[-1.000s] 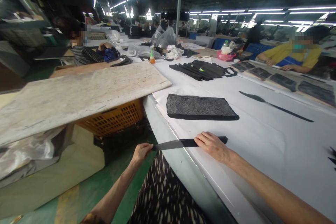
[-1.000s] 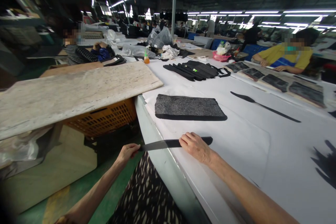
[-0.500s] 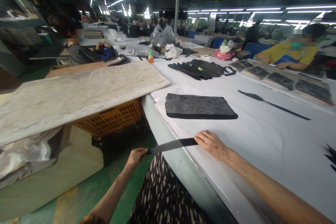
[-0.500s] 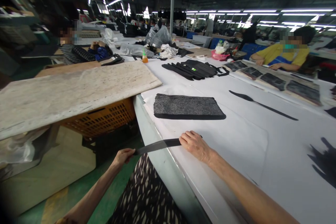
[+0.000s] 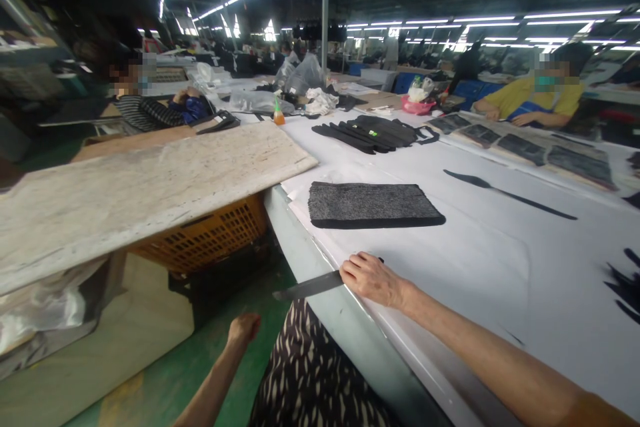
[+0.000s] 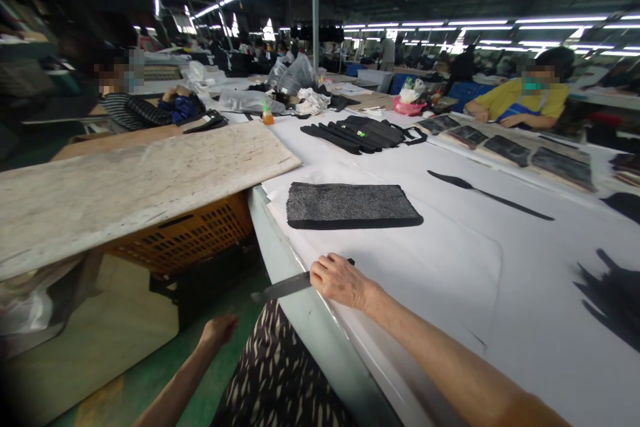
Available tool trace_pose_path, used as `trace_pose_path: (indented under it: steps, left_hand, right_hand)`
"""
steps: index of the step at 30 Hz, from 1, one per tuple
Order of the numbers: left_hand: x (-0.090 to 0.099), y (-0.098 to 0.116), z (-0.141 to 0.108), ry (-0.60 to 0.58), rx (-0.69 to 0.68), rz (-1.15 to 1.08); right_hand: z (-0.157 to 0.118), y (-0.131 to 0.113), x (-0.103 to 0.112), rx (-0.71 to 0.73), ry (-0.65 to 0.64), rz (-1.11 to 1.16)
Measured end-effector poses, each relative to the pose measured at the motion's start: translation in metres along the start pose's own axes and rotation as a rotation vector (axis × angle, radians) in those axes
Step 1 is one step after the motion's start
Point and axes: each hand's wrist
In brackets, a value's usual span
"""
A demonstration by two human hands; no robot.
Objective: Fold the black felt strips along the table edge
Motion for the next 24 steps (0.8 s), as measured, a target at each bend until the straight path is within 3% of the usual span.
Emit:
trace_pose_path:
  steps: [3, 5, 8, 10, 11, 15, 24]
  left_hand:
    - [0.003, 0.031, -0.007, 0.033, -0.096, -0.031]
    - [-0.001, 0.065, -0.02, -0.043, -0.238, -0.07]
    - [-0.019, 0.119, -0.052, -0.381, -0.554, -0.092]
    - [-0.033, 0.144, -0.071, -0.566, -0.608, -0.032]
    - [-0.04, 0.152, -0.078, -0.604, -0.609, -0.004]
    - [-0.055, 0.158, -0.081, -0.635, -0.539, -0.012]
    - [-0.055, 0.157, -0.071, -0.701, -0.462, -0.047]
  right_hand:
    - [-0.001, 0.0, 0.0, 0.002, -0.003, 0.0]
    - [-0.001, 0.0, -0.001, 0.004, -0.002, -0.005]
    - [0.0, 0.0, -0.001, 0.005, -0.002, -0.01]
    - [0.0, 0.0, 0.0, 0.003, -0.006, -0.006]
    - [0.0, -0.001, 0.0, 0.002, -0.01, -0.003]
    - [0.0, 0.001, 0.002, -0.012, -0.016, 0.013]
    - [-0.032, 0.017, 0.005, -0.132, -0.005, 0.065]
Point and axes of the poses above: each hand's wrist, its own z-axis towards the middle knuckle, its own x-axis out of the back of the hand, y = z × x, and after that the axes turned 7 degrees about -z, right-handed
